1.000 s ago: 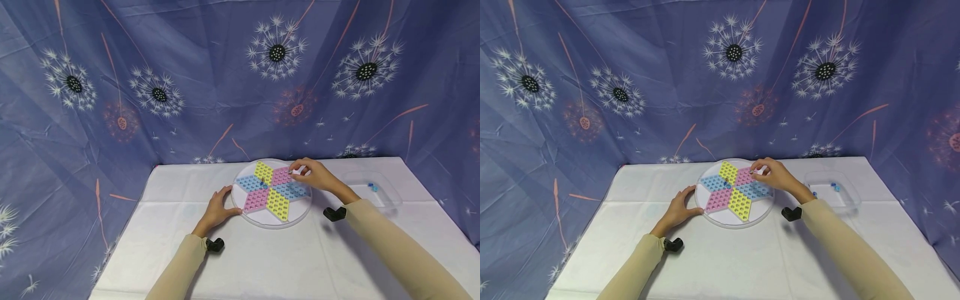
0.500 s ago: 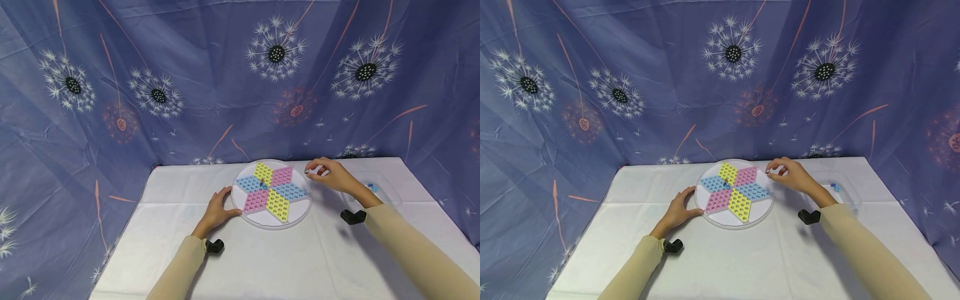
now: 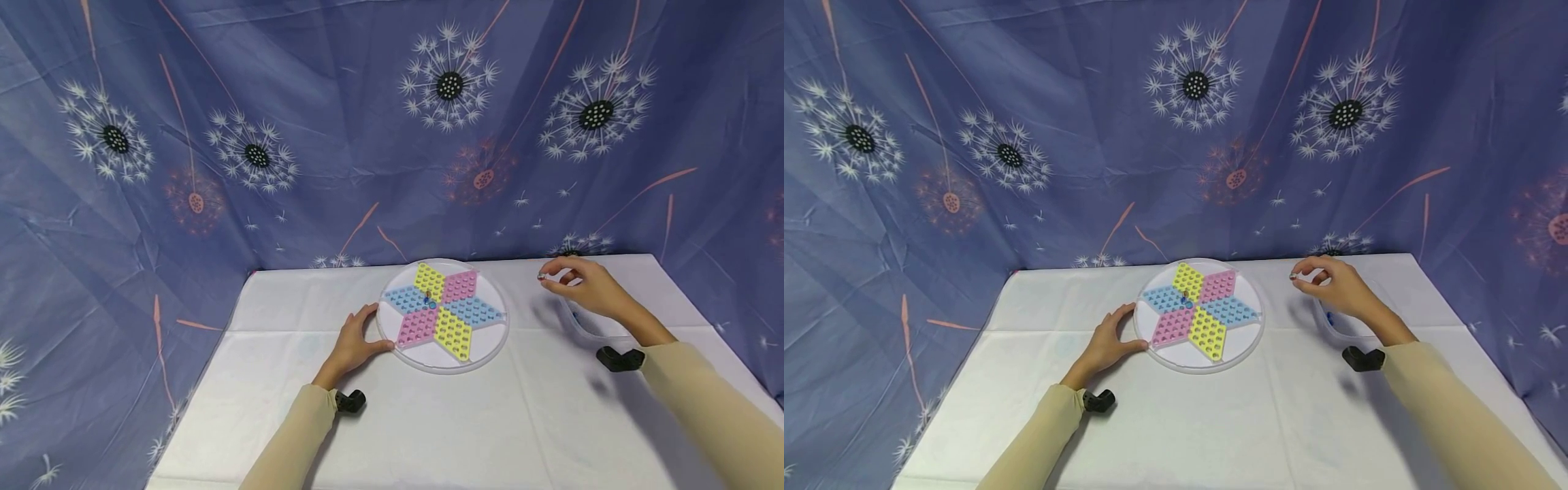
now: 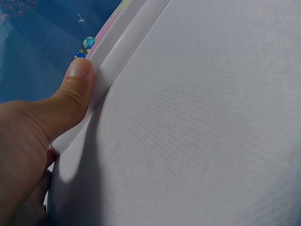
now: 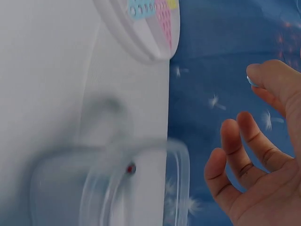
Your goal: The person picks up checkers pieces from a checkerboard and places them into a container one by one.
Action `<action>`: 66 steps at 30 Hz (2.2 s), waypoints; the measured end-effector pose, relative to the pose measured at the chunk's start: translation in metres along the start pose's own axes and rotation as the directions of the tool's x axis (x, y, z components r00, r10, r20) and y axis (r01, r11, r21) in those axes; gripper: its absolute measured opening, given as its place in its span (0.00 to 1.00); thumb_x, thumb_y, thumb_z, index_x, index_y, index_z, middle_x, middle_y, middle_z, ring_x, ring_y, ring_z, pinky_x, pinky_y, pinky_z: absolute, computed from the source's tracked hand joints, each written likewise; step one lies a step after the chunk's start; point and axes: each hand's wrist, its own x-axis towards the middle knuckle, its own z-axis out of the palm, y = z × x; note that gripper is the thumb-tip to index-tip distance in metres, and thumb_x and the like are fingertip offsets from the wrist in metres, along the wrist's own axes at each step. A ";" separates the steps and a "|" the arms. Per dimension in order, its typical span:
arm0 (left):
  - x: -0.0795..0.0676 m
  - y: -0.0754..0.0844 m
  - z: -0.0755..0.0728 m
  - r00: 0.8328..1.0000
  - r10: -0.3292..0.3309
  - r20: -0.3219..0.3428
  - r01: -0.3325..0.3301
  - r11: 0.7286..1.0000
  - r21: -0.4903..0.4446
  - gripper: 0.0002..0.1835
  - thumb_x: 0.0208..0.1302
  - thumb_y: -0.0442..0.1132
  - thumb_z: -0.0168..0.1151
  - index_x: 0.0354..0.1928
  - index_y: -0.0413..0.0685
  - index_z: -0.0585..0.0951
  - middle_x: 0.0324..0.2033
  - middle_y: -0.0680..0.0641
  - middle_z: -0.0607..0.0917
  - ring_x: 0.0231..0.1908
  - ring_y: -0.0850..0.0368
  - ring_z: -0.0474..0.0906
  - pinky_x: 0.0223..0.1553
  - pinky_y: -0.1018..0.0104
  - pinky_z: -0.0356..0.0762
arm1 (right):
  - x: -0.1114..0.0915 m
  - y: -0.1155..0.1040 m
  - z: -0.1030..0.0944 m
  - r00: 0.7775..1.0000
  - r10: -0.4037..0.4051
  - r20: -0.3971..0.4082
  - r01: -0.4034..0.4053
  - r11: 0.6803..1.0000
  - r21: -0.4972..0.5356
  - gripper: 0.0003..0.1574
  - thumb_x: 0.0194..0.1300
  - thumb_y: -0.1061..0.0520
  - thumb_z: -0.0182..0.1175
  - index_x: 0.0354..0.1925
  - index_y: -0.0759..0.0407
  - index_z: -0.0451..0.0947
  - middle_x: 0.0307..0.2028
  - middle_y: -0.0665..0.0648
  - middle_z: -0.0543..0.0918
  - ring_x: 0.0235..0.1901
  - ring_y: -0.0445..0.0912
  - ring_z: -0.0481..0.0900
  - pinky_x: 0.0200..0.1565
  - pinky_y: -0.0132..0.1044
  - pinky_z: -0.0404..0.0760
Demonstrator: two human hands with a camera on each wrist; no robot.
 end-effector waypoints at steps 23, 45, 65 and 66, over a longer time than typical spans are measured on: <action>0.000 0.000 -0.001 1.000 -0.005 0.000 0.005 1.000 0.001 0.51 0.52 0.49 0.82 0.76 0.45 0.66 0.75 0.39 0.67 0.75 0.26 0.49 0.76 0.35 0.50 | -0.031 0.037 -0.030 0.996 0.066 -0.065 -0.068 0.997 -0.029 0.14 0.70 0.53 0.68 0.52 0.54 0.85 0.50 0.62 0.83 0.36 0.36 0.80 0.30 0.32 0.80; 0.001 -0.001 0.000 1.000 0.002 0.005 -0.002 1.000 0.005 0.51 0.52 0.49 0.82 0.76 0.46 0.66 0.75 0.39 0.67 0.76 0.28 0.50 0.76 0.35 0.49 | -0.037 0.052 -0.015 0.987 0.163 0.000 -0.163 0.986 -0.041 0.15 0.71 0.49 0.67 0.50 0.55 0.84 0.48 0.65 0.85 0.34 0.44 0.81 0.30 0.34 0.80; 0.001 -0.002 0.000 1.000 0.001 0.006 -0.001 1.000 0.007 0.51 0.52 0.49 0.82 0.76 0.46 0.66 0.75 0.38 0.66 0.76 0.27 0.49 0.76 0.35 0.49 | -0.037 0.059 -0.011 0.985 0.173 0.007 -0.173 0.984 -0.052 0.16 0.71 0.47 0.67 0.50 0.55 0.84 0.46 0.64 0.84 0.33 0.46 0.81 0.29 0.35 0.78; 0.001 -0.002 0.000 1.000 0.001 0.006 -0.001 1.000 0.005 0.51 0.52 0.49 0.82 0.76 0.46 0.66 0.75 0.38 0.66 0.76 0.27 0.49 0.76 0.35 0.49 | -0.037 0.059 -0.011 0.985 0.170 0.004 -0.169 0.984 -0.051 0.16 0.71 0.47 0.67 0.50 0.55 0.84 0.46 0.64 0.84 0.33 0.46 0.81 0.29 0.35 0.78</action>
